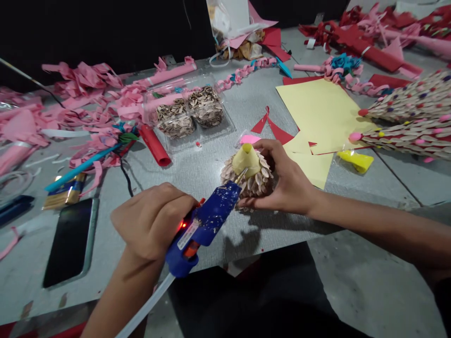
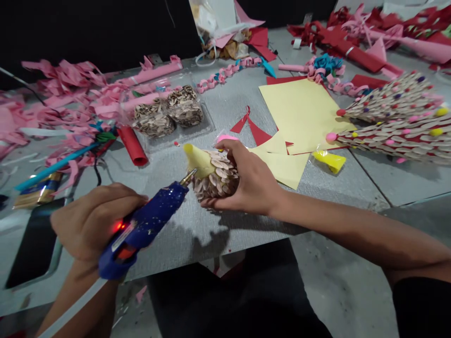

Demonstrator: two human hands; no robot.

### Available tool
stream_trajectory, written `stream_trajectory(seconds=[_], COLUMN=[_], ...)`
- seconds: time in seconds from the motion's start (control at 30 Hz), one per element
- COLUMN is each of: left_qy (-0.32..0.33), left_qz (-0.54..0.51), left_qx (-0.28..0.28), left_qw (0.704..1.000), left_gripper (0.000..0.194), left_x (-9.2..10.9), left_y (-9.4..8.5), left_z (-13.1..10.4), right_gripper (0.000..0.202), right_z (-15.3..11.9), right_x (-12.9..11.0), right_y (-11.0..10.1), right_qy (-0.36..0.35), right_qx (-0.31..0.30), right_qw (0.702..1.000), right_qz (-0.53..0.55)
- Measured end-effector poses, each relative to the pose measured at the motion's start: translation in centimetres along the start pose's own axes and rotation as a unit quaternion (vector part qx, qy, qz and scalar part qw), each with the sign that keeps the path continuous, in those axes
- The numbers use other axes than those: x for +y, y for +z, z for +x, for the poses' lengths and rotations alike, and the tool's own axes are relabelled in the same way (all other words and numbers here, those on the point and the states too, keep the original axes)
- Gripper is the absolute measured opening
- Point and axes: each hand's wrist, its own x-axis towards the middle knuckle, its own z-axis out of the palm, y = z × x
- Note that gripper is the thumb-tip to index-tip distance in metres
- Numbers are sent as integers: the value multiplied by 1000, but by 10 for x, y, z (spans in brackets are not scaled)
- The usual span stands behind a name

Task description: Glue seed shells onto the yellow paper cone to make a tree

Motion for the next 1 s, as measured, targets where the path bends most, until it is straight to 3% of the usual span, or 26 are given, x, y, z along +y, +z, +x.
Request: stream_trajectory(seconds=[0.23,0.43,0.6,0.8,1.0], left_qy=[-17,0,-28,-66,-62], left_qz=[11,-6,-8,-26,-11], left_qx=[4,23,2,7,31], left_qw=[1000,1000,1000,997,998], left_gripper=[8,17,19,25,23], left_x=[10,8,8,6,1], left_y=[7,11,6,2,1], left_z=[4,9,8,4,4], right_gripper=[93,93,94,95,96], right_z=[3,3,2,1,-1], right_x=[-5,-7,-6,-2,4], right_y=[-1,-1,-1,1,2], right_qy=[11,24,27,16,2], right_qx=[-6,-12,-12,2,10], right_qw=[1000,999,999,1000,1000], right_qz=[-17,-21,-11,-10,-3])
